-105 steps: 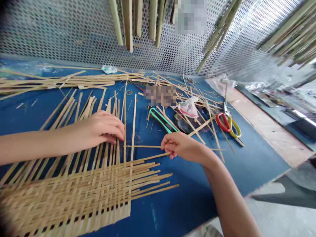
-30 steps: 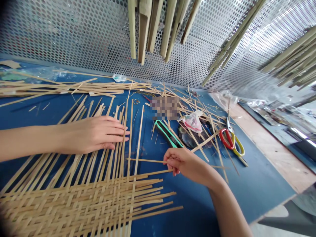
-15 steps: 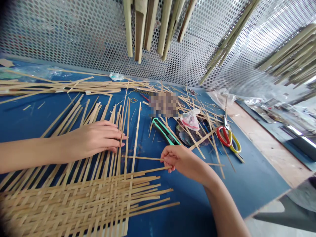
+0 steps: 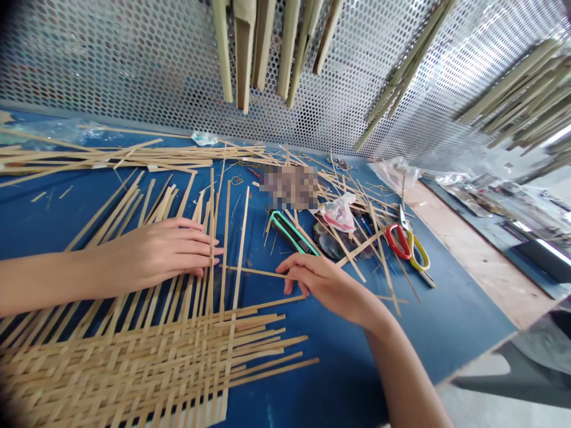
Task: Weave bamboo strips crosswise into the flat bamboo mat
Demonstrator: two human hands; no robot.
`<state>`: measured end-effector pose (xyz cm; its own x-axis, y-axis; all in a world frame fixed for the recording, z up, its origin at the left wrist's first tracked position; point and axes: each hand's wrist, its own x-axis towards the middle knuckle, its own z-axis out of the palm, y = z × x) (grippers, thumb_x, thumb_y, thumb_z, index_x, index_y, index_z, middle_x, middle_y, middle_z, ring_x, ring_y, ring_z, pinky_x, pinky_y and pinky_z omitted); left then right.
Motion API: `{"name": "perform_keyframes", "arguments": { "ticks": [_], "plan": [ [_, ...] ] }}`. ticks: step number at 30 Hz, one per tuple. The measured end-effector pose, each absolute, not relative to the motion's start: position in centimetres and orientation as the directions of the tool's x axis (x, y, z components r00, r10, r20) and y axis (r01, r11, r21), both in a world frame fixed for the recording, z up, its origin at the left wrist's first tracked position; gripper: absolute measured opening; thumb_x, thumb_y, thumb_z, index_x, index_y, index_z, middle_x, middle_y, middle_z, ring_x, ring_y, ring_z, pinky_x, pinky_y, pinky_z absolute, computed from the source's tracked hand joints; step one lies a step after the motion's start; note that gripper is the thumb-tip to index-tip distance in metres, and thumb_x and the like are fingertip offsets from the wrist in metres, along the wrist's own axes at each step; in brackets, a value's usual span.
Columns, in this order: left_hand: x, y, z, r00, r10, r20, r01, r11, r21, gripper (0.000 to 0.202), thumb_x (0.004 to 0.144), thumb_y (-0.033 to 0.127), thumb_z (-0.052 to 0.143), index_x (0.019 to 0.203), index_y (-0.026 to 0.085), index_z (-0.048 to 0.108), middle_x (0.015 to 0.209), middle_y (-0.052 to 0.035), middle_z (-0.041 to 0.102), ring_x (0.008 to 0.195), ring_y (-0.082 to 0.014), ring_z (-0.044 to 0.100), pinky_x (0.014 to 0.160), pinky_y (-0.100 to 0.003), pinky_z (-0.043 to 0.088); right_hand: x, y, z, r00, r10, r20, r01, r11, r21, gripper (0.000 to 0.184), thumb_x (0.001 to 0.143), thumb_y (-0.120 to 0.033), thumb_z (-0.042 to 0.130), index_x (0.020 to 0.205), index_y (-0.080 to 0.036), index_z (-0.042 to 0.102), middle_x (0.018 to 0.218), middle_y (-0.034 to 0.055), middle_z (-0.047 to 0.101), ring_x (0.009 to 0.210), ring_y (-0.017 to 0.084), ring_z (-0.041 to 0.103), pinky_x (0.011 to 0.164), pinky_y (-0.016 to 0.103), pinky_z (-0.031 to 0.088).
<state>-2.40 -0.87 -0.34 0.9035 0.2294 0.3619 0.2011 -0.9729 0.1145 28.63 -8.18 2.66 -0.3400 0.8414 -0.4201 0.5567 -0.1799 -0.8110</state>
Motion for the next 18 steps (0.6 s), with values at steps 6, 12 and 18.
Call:
{"name": "perform_keyframes", "arguments": {
  "ticks": [6, 12, 18],
  "plan": [
    [-2.4, -1.0, 0.1, 0.898, 0.242, 0.367, 0.221, -0.97, 0.098, 0.034, 0.104, 0.021, 0.036, 0.1, 0.022, 0.07, 0.109, 0.0018, 0.076, 0.107, -0.0135, 0.064, 0.107, -0.03, 0.032, 28.4, -8.1, 2.6, -0.256, 0.853, -0.455, 0.56, -0.252, -0.789, 0.026, 0.082, -0.04, 0.065, 0.09, -0.016, 0.069, 0.07, 0.0016, 0.065, 0.062, 0.013, 0.056, 0.055, 0.023, 0.04],
    [-2.5, -0.9, -0.2, 0.887, 0.211, 0.411, 0.192, -0.978, 0.086, 0.031, 0.104, 0.021, 0.038, 0.097, 0.019, 0.068, 0.102, 0.0007, 0.076, 0.104, -0.0133, 0.065, 0.106, -0.03, 0.035, 28.1, -8.0, 2.5, -0.261, 0.84, -0.475, 0.509, -0.298, -0.807, 0.022, 0.071, -0.038, 0.07, 0.076, -0.018, 0.062, 0.066, 0.0011, 0.065, 0.065, 0.015, 0.062, 0.066, 0.028, 0.05],
    [-2.7, -1.2, -0.8, 0.864, 0.289, 0.411, 0.281, -0.956, 0.082, 0.03, 0.105, 0.025, 0.033, 0.12, 0.015, 0.057, 0.111, -0.0028, 0.073, 0.097, -0.0144, 0.064, 0.105, -0.033, 0.039, 27.6, -8.0, 2.2, -0.268, 0.851, -0.451, 0.486, -0.285, -0.826, 0.021, 0.069, -0.036, 0.073, 0.073, -0.019, 0.062, 0.063, 0.0002, 0.064, 0.063, 0.015, 0.062, 0.065, 0.027, 0.05]
  ]
}}
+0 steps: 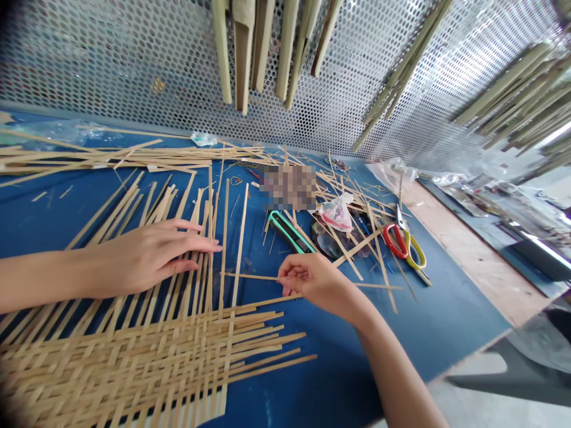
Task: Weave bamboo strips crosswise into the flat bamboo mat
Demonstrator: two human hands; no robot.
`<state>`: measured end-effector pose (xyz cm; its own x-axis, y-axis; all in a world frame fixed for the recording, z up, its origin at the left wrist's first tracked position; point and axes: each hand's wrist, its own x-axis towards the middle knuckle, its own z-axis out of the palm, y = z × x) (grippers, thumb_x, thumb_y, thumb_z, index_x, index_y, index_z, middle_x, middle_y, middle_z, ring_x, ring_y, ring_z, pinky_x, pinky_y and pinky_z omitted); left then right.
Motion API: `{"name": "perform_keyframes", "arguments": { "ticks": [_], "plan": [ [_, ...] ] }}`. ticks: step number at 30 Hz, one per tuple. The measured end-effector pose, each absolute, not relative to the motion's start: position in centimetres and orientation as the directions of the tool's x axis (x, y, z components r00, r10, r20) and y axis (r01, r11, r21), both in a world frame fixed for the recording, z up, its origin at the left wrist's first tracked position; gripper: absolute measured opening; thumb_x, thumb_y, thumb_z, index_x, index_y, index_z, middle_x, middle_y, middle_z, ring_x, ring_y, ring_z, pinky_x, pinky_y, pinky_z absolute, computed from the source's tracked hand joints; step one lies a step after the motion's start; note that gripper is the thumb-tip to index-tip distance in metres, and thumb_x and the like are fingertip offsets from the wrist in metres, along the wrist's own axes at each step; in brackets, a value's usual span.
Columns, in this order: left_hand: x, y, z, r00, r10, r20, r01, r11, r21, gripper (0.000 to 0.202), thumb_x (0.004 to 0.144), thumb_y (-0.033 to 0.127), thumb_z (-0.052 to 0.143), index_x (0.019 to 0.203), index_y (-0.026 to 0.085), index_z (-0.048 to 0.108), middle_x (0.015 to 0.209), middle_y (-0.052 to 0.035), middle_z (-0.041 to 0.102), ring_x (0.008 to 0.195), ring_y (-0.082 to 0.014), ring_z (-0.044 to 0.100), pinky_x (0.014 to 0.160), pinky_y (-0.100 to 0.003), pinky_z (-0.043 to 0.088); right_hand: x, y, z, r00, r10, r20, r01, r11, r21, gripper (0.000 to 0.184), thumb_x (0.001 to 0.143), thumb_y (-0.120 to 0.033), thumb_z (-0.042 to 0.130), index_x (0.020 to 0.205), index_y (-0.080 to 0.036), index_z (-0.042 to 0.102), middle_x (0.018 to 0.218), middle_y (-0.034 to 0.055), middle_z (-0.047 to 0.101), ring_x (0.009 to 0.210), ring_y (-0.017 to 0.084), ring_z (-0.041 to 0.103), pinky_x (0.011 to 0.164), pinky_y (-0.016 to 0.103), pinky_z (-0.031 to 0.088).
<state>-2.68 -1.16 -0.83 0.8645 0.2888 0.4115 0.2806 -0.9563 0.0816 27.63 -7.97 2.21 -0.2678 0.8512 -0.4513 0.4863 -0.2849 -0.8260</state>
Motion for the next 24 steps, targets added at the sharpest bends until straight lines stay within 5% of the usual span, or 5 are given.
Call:
{"name": "perform_keyframes", "arguments": {
  "ticks": [4, 10, 15, 24],
  "plan": [
    [-2.6, -1.6, -0.4, 0.875, 0.279, 0.396, 0.257, -0.96, 0.109, 0.024, 0.103, 0.02, 0.041, 0.118, 0.021, 0.06, 0.111, -0.0004, 0.071, 0.11, -0.0164, 0.059, 0.105, -0.035, 0.036, 27.5, -7.8, 2.1, -0.269, 0.839, -0.473, 0.466, -0.316, -0.826, 0.021, 0.066, -0.036, 0.074, 0.07, -0.019, 0.061, 0.061, 0.0001, 0.064, 0.057, 0.013, 0.06, 0.058, 0.025, 0.048],
    [-2.2, -2.6, -0.1, 0.781, 0.499, 0.374, 0.423, -0.865, 0.27, 0.023, 0.1, 0.032, 0.049, 0.109, 0.033, 0.07, 0.111, -0.0039, 0.054, 0.107, -0.0228, 0.05, 0.097, -0.04, 0.034, 27.5, -7.7, 2.0, -0.259, 0.841, -0.475, 0.449, -0.331, -0.83, 0.018, 0.063, -0.032, 0.072, 0.068, -0.019, 0.061, 0.058, -0.0003, 0.064, 0.053, 0.012, 0.057, 0.052, 0.023, 0.045],
    [-1.7, -3.1, -0.1, 0.784, 0.535, 0.314, 0.432, -0.834, 0.344, 0.023, 0.099, 0.034, 0.05, 0.102, 0.031, 0.073, 0.107, -0.0036, 0.052, 0.101, -0.0216, 0.048, 0.091, -0.038, 0.038, 27.4, -7.6, 1.9, -0.267, 0.85, -0.455, 0.461, -0.302, -0.834, 0.018, 0.064, -0.034, 0.071, 0.068, -0.019, 0.062, 0.058, 0.0008, 0.065, 0.053, 0.013, 0.058, 0.054, 0.024, 0.046],
    [-0.4, -3.4, -0.1, 0.706, 0.701, 0.098, 0.456, -0.557, 0.694, 0.021, 0.091, 0.044, 0.061, 0.083, 0.027, 0.071, 0.105, 0.0001, 0.055, 0.093, -0.0181, 0.057, 0.089, -0.035, 0.044, 27.5, -7.7, 1.3, -0.282, 0.864, -0.416, 0.475, -0.251, -0.843, 0.018, 0.066, -0.035, 0.069, 0.069, -0.019, 0.061, 0.058, 0.0015, 0.066, 0.053, 0.013, 0.058, 0.054, 0.025, 0.046]
  ]
}}
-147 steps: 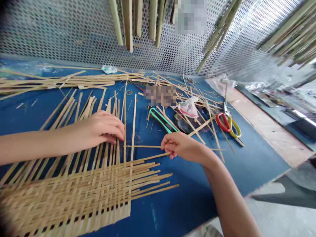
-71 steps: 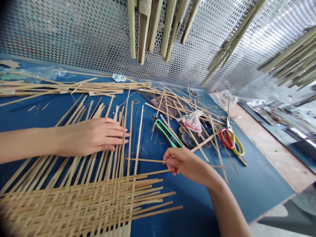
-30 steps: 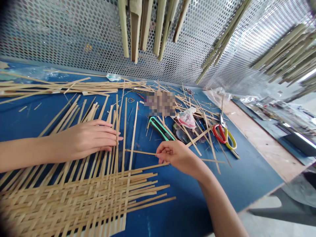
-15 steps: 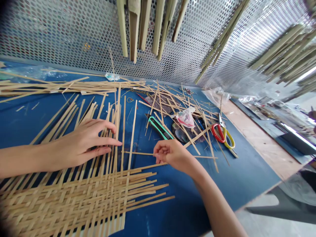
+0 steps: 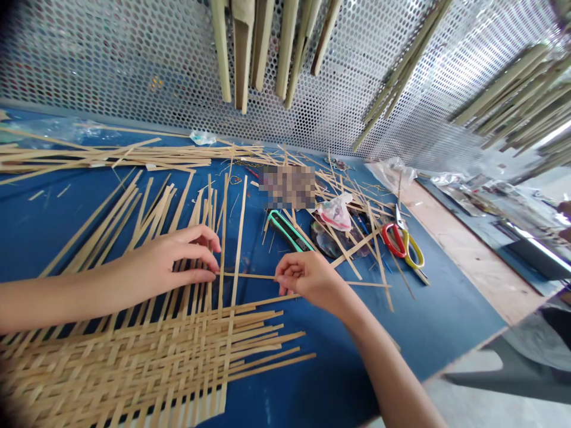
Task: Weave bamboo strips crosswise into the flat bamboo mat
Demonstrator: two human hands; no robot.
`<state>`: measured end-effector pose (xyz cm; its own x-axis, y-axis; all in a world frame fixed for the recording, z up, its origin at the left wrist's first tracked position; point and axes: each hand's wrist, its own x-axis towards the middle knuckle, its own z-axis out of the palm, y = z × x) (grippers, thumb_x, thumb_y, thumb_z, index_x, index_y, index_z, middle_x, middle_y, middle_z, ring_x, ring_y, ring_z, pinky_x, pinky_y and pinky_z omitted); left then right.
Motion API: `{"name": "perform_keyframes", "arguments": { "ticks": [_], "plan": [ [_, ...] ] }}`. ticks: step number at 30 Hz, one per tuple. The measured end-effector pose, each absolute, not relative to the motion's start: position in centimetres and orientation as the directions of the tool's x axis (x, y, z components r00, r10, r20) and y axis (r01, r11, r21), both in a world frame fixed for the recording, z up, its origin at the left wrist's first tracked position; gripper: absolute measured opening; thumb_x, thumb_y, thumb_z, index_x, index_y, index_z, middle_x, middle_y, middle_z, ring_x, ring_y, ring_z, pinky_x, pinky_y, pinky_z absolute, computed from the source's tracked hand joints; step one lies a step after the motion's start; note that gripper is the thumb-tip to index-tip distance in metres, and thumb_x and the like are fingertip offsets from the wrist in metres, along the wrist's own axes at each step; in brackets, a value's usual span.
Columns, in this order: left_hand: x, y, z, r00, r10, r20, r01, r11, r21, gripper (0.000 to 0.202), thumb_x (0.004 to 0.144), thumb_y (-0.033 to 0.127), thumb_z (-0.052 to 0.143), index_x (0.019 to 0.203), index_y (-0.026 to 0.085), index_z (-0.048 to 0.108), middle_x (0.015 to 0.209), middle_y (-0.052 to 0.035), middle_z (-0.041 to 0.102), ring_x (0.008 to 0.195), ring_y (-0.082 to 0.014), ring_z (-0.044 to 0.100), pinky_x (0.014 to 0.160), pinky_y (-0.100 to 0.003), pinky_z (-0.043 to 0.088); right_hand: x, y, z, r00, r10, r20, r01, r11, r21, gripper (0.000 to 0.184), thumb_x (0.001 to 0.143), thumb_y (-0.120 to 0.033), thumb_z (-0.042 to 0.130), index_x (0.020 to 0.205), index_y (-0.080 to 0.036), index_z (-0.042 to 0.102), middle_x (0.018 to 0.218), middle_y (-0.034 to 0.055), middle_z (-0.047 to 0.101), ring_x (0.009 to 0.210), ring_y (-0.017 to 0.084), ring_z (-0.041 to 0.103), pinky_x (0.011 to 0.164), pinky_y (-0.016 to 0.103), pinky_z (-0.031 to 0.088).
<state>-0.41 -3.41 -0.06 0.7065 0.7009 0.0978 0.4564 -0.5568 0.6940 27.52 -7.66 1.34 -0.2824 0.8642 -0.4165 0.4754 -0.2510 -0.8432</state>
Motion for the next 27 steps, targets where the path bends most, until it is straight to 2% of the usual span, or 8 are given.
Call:
{"name": "perform_keyframes", "arguments": {
  "ticks": [2, 5, 13, 16, 20, 23, 27],
  "plan": [
    [-0.2, -3.5, 0.2, 0.691, 0.72, 0.068, 0.474, -0.522, 0.709, 0.02, 0.09, 0.042, 0.062, 0.081, 0.027, 0.071, 0.105, 0.0004, 0.057, 0.095, -0.0194, 0.057, 0.093, -0.039, 0.042, 27.5, -7.7, 1.3, -0.282, 0.869, -0.407, 0.483, -0.237, -0.843, 0.018, 0.068, -0.035, 0.069, 0.07, -0.019, 0.061, 0.059, 0.0013, 0.066, 0.054, 0.013, 0.058, 0.054, 0.025, 0.045],
    [0.1, -3.6, 0.6, 0.665, 0.744, 0.063, 0.53, -0.529, 0.663, 0.015, 0.088, 0.038, 0.065, 0.078, 0.027, 0.07, 0.105, 0.0001, 0.06, 0.103, -0.0237, 0.054, 0.1, -0.047, 0.035, 27.4, -7.8, 1.2, -0.278, 0.88, -0.385, 0.494, -0.213, -0.843, 0.017, 0.071, -0.034, 0.069, 0.072, -0.019, 0.061, 0.06, 0.0009, 0.066, 0.053, 0.012, 0.057, 0.055, 0.026, 0.046],
    [-0.6, -2.8, 0.2, 0.649, 0.732, 0.209, 0.545, -0.639, 0.543, 0.022, 0.088, 0.046, 0.059, 0.076, 0.031, 0.069, 0.117, 0.0013, 0.061, 0.116, -0.0316, 0.043, 0.1, -0.058, 0.027, 26.9, -8.0, 1.2, -0.299, 0.895, -0.33, 0.484, -0.155, -0.861, 0.015, 0.079, -0.033, 0.065, 0.08, -0.018, 0.064, 0.066, 0.001, 0.067, 0.057, 0.012, 0.057, 0.058, 0.024, 0.047],
    [-0.9, -2.6, -0.1, 0.656, 0.726, 0.207, 0.541, -0.643, 0.542, 0.023, 0.088, 0.044, 0.058, 0.074, 0.029, 0.069, 0.117, 0.0005, 0.06, 0.115, -0.0306, 0.044, 0.1, -0.055, 0.028, 26.9, -8.0, 1.3, -0.302, 0.891, -0.339, 0.482, -0.164, -0.861, 0.017, 0.08, -0.035, 0.066, 0.082, -0.018, 0.065, 0.067, 0.0009, 0.068, 0.057, 0.011, 0.058, 0.058, 0.023, 0.047],
    [-1.3, -2.3, -0.7, 0.679, 0.693, 0.243, 0.513, -0.684, 0.519, 0.022, 0.088, 0.043, 0.058, 0.077, 0.028, 0.07, 0.111, -0.0016, 0.06, 0.106, -0.0269, 0.048, 0.096, -0.047, 0.032, 26.9, -8.0, 1.5, -0.279, 0.882, -0.38, 0.492, -0.209, -0.845, 0.018, 0.079, -0.035, 0.068, 0.084, -0.017, 0.068, 0.066, 0.0008, 0.068, 0.054, 0.01, 0.056, 0.05, 0.021, 0.043],
    [-1.6, -1.9, -0.7, 0.736, 0.594, 0.326, 0.445, -0.786, 0.429, 0.023, 0.093, 0.038, 0.056, 0.079, 0.029, 0.071, 0.105, -0.0009, 0.062, 0.104, -0.0241, 0.049, 0.093, -0.041, 0.03, 26.8, -7.9, 1.9, -0.252, 0.881, -0.4, 0.514, -0.229, -0.827, 0.017, 0.078, -0.033, 0.069, 0.083, -0.017, 0.07, 0.064, 0.0009, 0.067, 0.056, 0.011, 0.059, 0.048, 0.02, 0.04],
    [-1.6, -1.3, 0.0, 0.832, 0.427, 0.353, 0.353, -0.9, 0.256, 0.027, 0.095, 0.018, 0.051, 0.079, 0.028, 0.07, 0.096, 0.0008, 0.065, 0.098, -0.0191, 0.054, 0.089, -0.036, 0.029, 26.4, -7.9, 2.4, -0.234, 0.89, -0.39, 0.528, -0.221, -0.82, 0.016, 0.076, -0.032, 0.069, 0.083, -0.017, 0.074, 0.062, 0.0011, 0.067, 0.059, 0.014, 0.063, 0.046, 0.021, 0.04]
  ]
}}
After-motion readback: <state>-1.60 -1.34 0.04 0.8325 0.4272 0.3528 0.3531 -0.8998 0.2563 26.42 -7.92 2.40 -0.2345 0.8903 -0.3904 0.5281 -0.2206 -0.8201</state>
